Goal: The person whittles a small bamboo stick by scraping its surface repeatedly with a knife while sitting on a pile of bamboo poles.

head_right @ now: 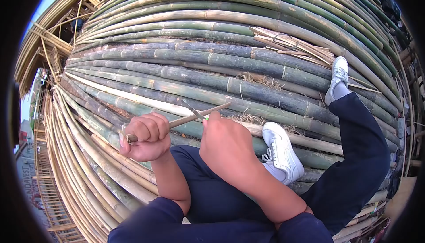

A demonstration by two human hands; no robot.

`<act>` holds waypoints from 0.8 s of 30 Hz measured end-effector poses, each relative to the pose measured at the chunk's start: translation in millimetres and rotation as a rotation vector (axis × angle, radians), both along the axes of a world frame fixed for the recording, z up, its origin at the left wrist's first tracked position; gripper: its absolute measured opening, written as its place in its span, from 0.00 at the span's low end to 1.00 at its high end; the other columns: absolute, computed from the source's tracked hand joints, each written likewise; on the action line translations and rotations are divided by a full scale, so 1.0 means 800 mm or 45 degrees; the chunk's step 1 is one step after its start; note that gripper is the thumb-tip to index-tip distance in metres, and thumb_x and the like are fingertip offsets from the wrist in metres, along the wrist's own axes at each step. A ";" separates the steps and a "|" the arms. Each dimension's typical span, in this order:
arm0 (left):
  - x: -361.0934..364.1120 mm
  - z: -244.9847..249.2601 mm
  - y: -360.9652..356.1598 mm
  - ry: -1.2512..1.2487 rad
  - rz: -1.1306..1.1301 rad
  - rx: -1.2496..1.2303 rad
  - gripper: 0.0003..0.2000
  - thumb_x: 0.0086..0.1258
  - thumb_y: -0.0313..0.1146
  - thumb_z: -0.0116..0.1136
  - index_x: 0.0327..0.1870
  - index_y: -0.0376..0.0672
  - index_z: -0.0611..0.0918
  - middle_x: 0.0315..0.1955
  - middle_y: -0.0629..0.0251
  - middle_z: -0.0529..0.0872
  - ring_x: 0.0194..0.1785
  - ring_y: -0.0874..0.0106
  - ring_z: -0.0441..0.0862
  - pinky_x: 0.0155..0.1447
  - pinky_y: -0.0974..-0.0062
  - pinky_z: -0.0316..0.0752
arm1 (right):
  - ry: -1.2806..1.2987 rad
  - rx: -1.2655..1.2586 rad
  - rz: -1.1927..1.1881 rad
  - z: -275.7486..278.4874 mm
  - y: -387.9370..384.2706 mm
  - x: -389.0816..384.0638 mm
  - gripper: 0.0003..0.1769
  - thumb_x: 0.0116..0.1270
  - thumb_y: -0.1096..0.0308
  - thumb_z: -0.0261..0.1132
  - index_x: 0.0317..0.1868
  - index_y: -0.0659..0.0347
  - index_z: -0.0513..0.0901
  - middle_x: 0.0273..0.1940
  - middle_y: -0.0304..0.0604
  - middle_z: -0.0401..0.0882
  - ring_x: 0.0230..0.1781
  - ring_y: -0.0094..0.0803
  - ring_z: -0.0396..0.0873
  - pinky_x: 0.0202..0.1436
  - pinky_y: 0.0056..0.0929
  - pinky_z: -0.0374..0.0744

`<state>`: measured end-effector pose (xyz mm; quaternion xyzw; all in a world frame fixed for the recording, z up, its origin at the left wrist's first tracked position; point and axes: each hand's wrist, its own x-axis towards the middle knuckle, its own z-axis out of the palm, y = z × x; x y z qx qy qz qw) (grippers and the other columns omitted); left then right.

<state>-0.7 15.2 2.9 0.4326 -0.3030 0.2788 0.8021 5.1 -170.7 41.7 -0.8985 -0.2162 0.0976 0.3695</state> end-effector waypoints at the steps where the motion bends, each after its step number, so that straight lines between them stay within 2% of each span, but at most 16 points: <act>1: -0.001 0.001 -0.006 0.005 0.011 0.027 0.25 0.69 0.51 0.43 0.14 0.45 0.58 0.06 0.71 0.57 0.08 0.77 0.51 0.13 0.78 0.46 | -0.054 0.014 -0.043 0.006 0.003 -0.006 0.13 0.74 0.68 0.54 0.37 0.72 0.76 0.22 0.60 0.79 0.24 0.54 0.82 0.30 0.48 0.79; 3: -0.001 0.001 -0.015 -0.018 0.018 0.032 0.25 0.68 0.50 0.44 0.14 0.44 0.59 0.06 0.70 0.58 0.08 0.76 0.52 0.13 0.78 0.47 | -0.067 0.068 0.005 0.004 0.012 -0.015 0.12 0.75 0.68 0.54 0.37 0.71 0.74 0.20 0.58 0.78 0.22 0.53 0.81 0.26 0.46 0.78; 5: -0.002 0.007 -0.025 -0.018 0.119 0.060 0.25 0.68 0.49 0.44 0.13 0.44 0.59 0.06 0.70 0.58 0.08 0.76 0.52 0.13 0.77 0.48 | 0.057 0.176 -0.011 0.000 0.023 -0.028 0.14 0.75 0.67 0.54 0.32 0.68 0.71 0.18 0.60 0.73 0.19 0.60 0.75 0.26 0.53 0.72; 6: -0.003 0.008 -0.025 -0.019 0.121 0.058 0.25 0.68 0.49 0.44 0.13 0.44 0.59 0.06 0.70 0.58 0.08 0.76 0.52 0.13 0.77 0.48 | 0.009 0.173 -0.014 -0.007 0.027 -0.033 0.14 0.75 0.68 0.55 0.31 0.68 0.71 0.16 0.59 0.73 0.17 0.59 0.76 0.22 0.51 0.74; 12: -0.011 0.008 -0.015 0.019 0.028 0.091 0.25 0.68 0.49 0.44 0.12 0.44 0.57 0.07 0.70 0.55 0.09 0.75 0.50 0.14 0.76 0.46 | -0.003 0.062 -0.023 -0.007 0.039 -0.044 0.13 0.73 0.69 0.57 0.31 0.68 0.71 0.17 0.59 0.75 0.20 0.58 0.80 0.23 0.48 0.78; 16: -0.010 0.008 -0.013 0.020 -0.011 0.062 0.26 0.68 0.49 0.44 0.12 0.44 0.57 0.07 0.71 0.54 0.09 0.75 0.47 0.15 0.76 0.43 | -0.072 0.116 0.002 -0.028 0.046 -0.027 0.12 0.73 0.69 0.57 0.32 0.68 0.71 0.18 0.60 0.77 0.20 0.58 0.80 0.23 0.49 0.78; 18: -0.011 0.008 -0.017 0.038 -0.012 0.054 0.26 0.69 0.49 0.44 0.12 0.44 0.57 0.07 0.71 0.53 0.10 0.75 0.47 0.15 0.76 0.43 | -0.115 -0.088 -0.010 -0.047 0.053 -0.014 0.11 0.74 0.68 0.56 0.36 0.69 0.73 0.20 0.57 0.80 0.24 0.51 0.85 0.26 0.42 0.83; 21: -0.009 0.008 -0.029 -0.045 0.004 0.167 0.25 0.70 0.49 0.45 0.12 0.48 0.56 0.06 0.75 0.55 0.07 0.80 0.49 0.12 0.81 0.48 | -0.166 -0.073 0.078 -0.068 0.047 0.010 0.10 0.74 0.69 0.56 0.37 0.69 0.74 0.22 0.59 0.81 0.25 0.51 0.85 0.27 0.43 0.83; 24: -0.010 0.008 -0.027 0.023 0.034 0.126 0.27 0.68 0.50 0.45 0.12 0.44 0.57 0.07 0.72 0.54 0.10 0.76 0.47 0.16 0.76 0.42 | -0.122 -0.110 0.115 -0.046 0.038 -0.001 0.06 0.66 0.73 0.59 0.37 0.70 0.73 0.22 0.58 0.81 0.26 0.50 0.86 0.27 0.42 0.83</act>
